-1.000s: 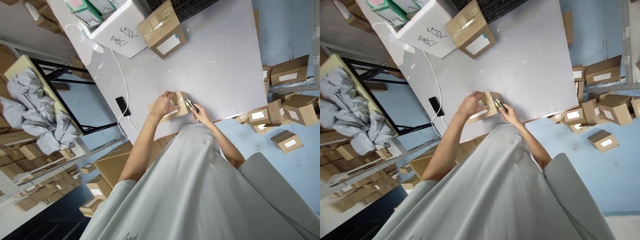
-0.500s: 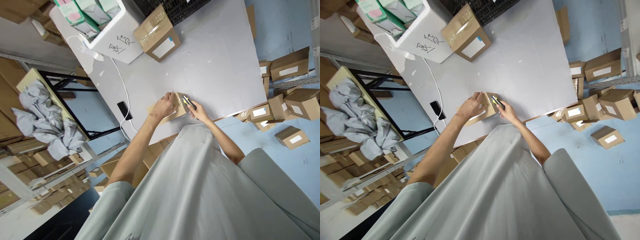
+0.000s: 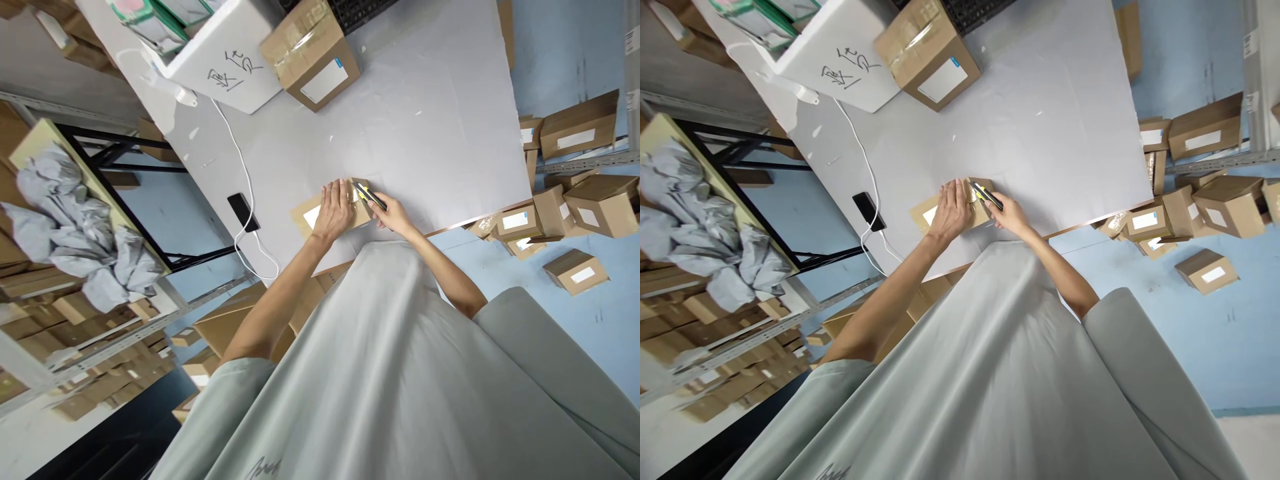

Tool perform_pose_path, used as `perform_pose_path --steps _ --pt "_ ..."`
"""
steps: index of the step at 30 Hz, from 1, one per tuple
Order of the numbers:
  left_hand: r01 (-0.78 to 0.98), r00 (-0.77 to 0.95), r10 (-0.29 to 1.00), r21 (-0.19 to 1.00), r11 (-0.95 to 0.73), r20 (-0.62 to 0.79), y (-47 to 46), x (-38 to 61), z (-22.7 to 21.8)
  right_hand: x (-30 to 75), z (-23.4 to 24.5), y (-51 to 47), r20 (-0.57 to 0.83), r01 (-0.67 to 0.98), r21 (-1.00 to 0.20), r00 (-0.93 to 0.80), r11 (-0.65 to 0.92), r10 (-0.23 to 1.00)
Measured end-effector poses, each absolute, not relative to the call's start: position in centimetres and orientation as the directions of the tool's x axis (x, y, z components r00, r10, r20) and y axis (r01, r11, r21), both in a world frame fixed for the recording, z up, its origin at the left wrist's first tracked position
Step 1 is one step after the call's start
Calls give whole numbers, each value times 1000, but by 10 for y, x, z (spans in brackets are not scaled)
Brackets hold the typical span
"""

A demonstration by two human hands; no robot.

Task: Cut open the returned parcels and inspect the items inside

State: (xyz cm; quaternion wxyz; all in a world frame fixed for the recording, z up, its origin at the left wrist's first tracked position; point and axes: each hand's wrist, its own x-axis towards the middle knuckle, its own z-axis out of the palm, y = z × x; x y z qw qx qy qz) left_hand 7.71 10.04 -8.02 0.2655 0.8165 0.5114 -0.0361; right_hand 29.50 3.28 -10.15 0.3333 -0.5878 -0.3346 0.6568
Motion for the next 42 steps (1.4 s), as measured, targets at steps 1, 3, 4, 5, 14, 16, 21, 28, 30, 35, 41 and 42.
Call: perform_pose_path --steps 1,3,4,5,14,16,21,28,30,35,41,42 --pt "854 472 818 399 -333 -328 101 77 -81 296 -101 32 -545 -38 -835 -79 -549 834" --pt "854 470 821 401 -330 -324 101 76 -82 299 -100 31 -541 -24 -839 -61 -543 839" --pt "854 472 821 400 -333 -323 101 75 -83 301 -100 30 -542 -15 -839 -57 -544 838" --pt "853 475 819 398 -338 -322 102 75 -83 303 -100 29 -545 -5 -837 -61 -547 836" --pt "836 484 820 438 -330 -306 101 76 -82 312 -102 28 -513 12 -857 -120 -515 850" --pt "835 485 820 440 -332 -302 102 76 -83 314 -103 30 -500 24 -865 -123 -501 857" --pt "827 486 828 453 -333 -279 104 74 -85 322 -103 42 -474 69 -880 -149 -469 868" --pt "830 471 838 459 -316 -275 99 77 -90 334 -90 40 -503 101 -864 -219 -494 836" --pt "825 479 836 462 -326 -266 96 76 -93 335 -85 33 -526 118 -850 -208 -513 825" --pt "810 509 821 467 -356 -257 89 73 -96 335 -82 13 -552 128 -834 -210 -537 807" --pt "809 502 827 475 -346 -253 88 72 -96 335 -80 -18 -545 175 -837 -196 -518 815" --pt "811 498 830 474 -343 -252 88 72 -97 335 -80 -25 -553 176 -832 -198 -526 809"
